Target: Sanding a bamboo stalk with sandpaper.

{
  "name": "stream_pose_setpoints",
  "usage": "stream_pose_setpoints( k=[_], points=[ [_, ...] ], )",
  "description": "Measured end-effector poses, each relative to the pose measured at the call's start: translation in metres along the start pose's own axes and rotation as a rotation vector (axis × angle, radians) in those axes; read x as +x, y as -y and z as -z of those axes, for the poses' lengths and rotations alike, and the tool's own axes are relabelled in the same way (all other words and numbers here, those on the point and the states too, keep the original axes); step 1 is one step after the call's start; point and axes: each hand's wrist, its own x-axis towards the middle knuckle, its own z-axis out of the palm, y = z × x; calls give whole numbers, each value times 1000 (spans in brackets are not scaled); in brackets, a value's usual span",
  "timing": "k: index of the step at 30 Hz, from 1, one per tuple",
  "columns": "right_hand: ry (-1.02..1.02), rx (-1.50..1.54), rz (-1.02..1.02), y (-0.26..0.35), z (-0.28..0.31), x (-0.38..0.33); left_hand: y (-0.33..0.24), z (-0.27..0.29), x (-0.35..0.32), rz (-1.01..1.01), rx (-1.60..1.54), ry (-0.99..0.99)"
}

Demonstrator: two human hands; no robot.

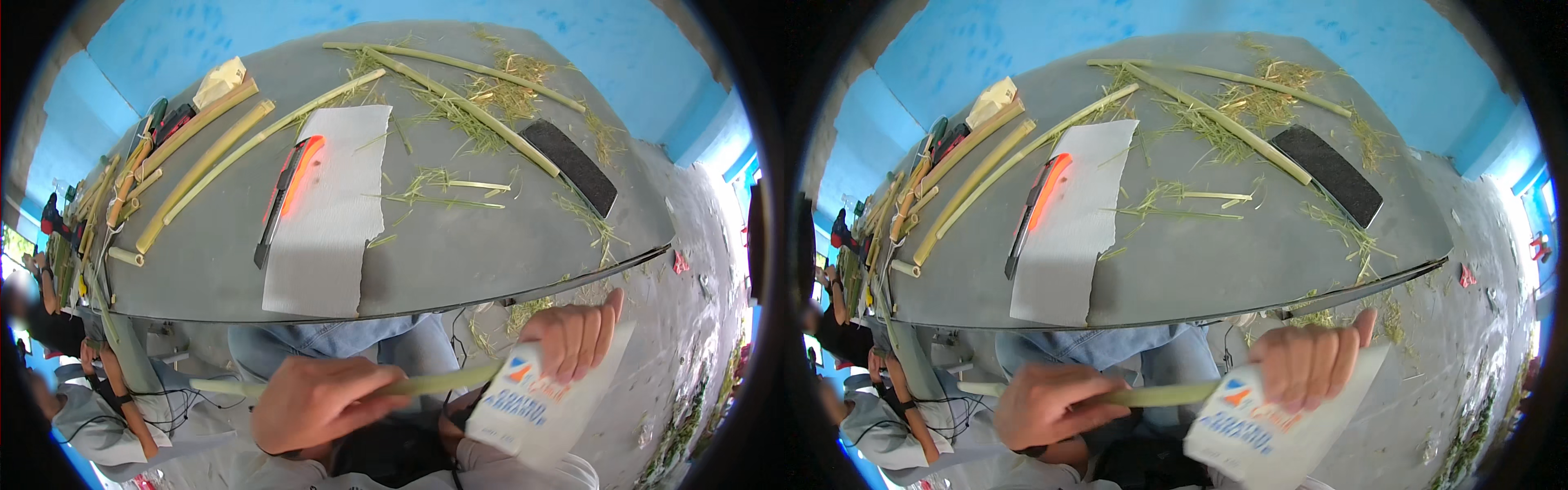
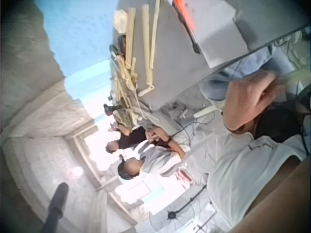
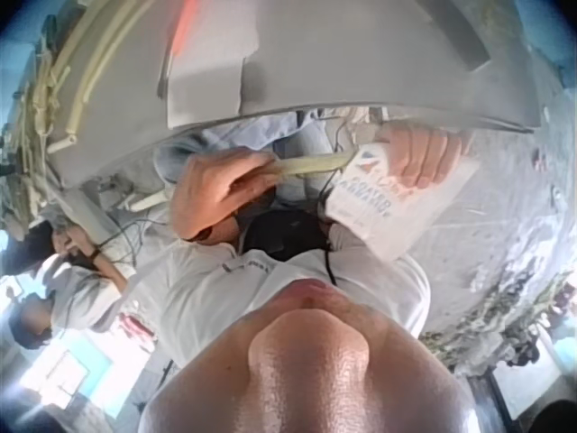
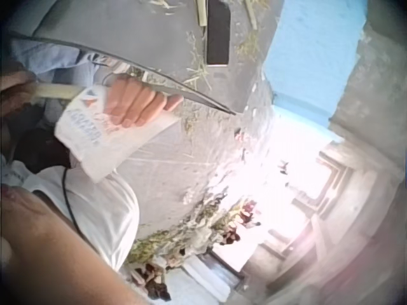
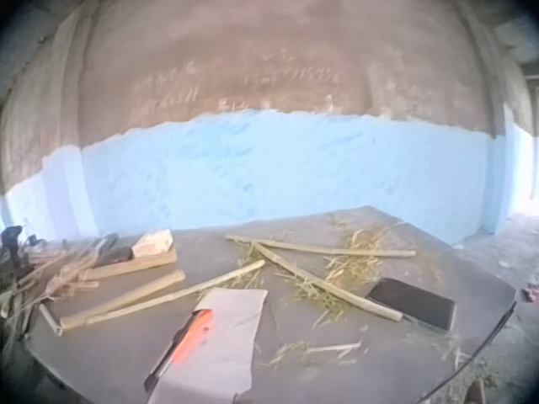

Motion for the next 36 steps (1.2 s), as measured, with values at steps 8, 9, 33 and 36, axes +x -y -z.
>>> stream_pose_setpoints(
  k=[8,9,33,36],
  points=[
    [9,-51,-90,-9,4,6,10,4,3,-48,39,60],
    [-16,-13,11,-11,4,7,10,3,2,-47,93,2],
    [-111,10,140,3,-1,2,9,-14,17,-72,42,-183],
    [-71,-92,-102,3,-1,6,9,-12,16,-78,49,-18]
  ],
)
